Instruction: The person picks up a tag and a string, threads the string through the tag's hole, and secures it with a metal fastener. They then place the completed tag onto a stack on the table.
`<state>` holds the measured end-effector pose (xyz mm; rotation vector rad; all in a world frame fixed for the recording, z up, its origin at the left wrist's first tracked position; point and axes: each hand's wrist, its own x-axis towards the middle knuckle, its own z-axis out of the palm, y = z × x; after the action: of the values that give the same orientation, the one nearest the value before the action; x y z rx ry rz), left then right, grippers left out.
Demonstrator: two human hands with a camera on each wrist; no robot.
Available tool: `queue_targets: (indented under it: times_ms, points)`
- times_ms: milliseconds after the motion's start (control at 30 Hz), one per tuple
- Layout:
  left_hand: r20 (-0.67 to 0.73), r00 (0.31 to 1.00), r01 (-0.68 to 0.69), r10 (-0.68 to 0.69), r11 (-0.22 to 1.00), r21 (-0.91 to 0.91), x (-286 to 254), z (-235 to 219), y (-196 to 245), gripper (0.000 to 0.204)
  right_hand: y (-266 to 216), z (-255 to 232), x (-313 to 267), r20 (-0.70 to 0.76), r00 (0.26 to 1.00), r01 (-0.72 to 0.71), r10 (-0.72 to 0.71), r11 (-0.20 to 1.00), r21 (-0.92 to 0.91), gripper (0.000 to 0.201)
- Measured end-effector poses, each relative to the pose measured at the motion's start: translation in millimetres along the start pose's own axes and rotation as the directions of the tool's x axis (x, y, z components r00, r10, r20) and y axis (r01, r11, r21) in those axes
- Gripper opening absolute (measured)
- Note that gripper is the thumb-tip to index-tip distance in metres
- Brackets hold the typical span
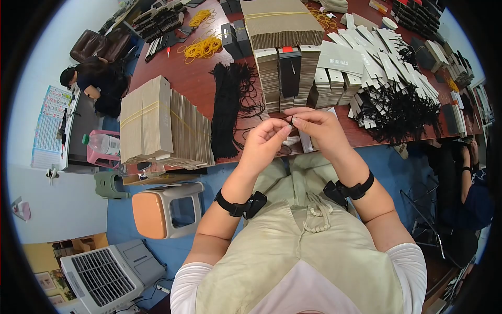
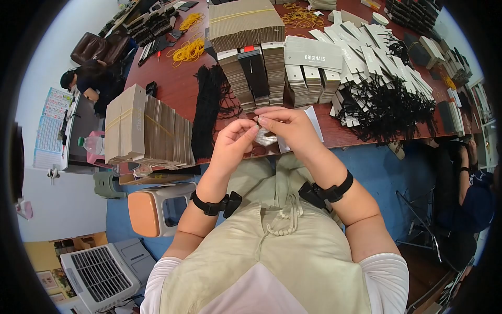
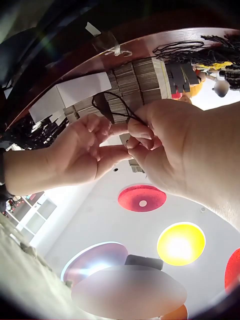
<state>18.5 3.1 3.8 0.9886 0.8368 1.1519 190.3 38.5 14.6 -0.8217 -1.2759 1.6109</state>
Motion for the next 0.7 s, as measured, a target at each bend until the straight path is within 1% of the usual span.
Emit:
queue_targets:
  times_ms: [67, 167, 267, 367, 400, 467, 500, 533, 567, 600, 633, 667, 700]
  points:
    - [-0.003, 1.0, -0.007, 0.007, 1.0, 0.026, -1.6, 4.2, 4.4, 0.008, -1.1, -1.4, 1.2, 0.034, 0.999, -0.04, 0.039, 0.999, 0.033, 0.019]
    - [0.079, 0.997, 0.012, -0.015, 0.999, 0.042, -5.1, 2.9, 9.7, 0.007, -2.6, -2.0, 2.9, 0.126, 0.992, -0.041, 0.032, 0.997, 0.067, 0.014]
    - [0.134, 0.986, 0.091, -0.096, 0.995, 0.044, -5.4, -0.8, 11.3, 0.006, 4.5, -3.7, 5.0, 0.175, 0.982, 0.057, -0.071, 0.995, 0.084, 0.007]
    - [0.149, 0.978, 0.145, -0.146, 0.989, 0.014, -5.3, -6.0, 12.0, 0.005, 14.9, -0.5, 7.1, 0.23, 0.949, 0.159, -0.215, 0.958, 0.238, 0.005]
    - [0.149, 0.981, 0.121, -0.123, 0.992, 0.025, -5.6, -4.1, 13.7, 0.006, 15.6, -0.1, 6.1, 0.251, 0.957, 0.051, -0.147, 0.934, 0.353, 0.006]
    - [0.149, 0.986, 0.071, -0.077, 0.996, 0.047, -6.7, 2.3, 19.1, 0.008, 16.5, 0.2, 2.6, 0.317, 0.948, -0.168, -0.02, 0.817, 0.552, 0.008]
    - [0.155, 0.987, 0.004, -0.038, 0.977, 0.215, -7.0, -0.2, 21.4, 0.008, 15.1, -1.8, 2.8, 0.331, 0.941, -0.248, 0.07, 0.808, 0.534, 0.008]
    - [0.167, 0.986, -0.062, -0.002, 0.924, 0.377, -7.4, -6.4, 25.7, 0.008, 12.5, -5.4, 2.9, 0.343, 0.926, -0.328, 0.16, 0.792, 0.515, 0.008]
    - [0.186, 0.982, -0.127, 0.031, 0.841, 0.526, -7.2, -13.1, 30.7, 0.008, 10.4, -8.3, 2.8, 0.351, 0.903, -0.404, 0.248, 0.769, 0.495, 0.009]
    - [0.22, 0.97, -0.219, 0.1, 0.748, 0.626, -6.2, -19.9, 39.0, 0.007, 9.5, -10.0, 2.3, 0.316, 0.902, -0.414, 0.295, 0.801, 0.432, 0.009]
    - [0.262, 0.951, -0.304, 0.162, 0.635, 0.71, -5.0, -24.4, 48.5, 0.007, 8.8, -11.4, 1.9, 0.276, 0.899, -0.426, 0.34, 0.827, 0.366, 0.009]
    - [0.27, 0.948, -0.313, 0.166, 0.624, 0.716, -4.7, -23.9, 56.4, 0.007, 8.1, -11.7, 1.5, 0.233, 0.894, -0.439, 0.382, 0.847, 0.298, 0.009]
    - [0.299, 0.929, -0.369, 0.217, 0.605, 0.706, -3.4, -21.3, 58.7, 0.007, 6.0, -8.9, 0.5, 0.225, 0.901, -0.42, 0.371, 0.876, 0.235, 0.008]
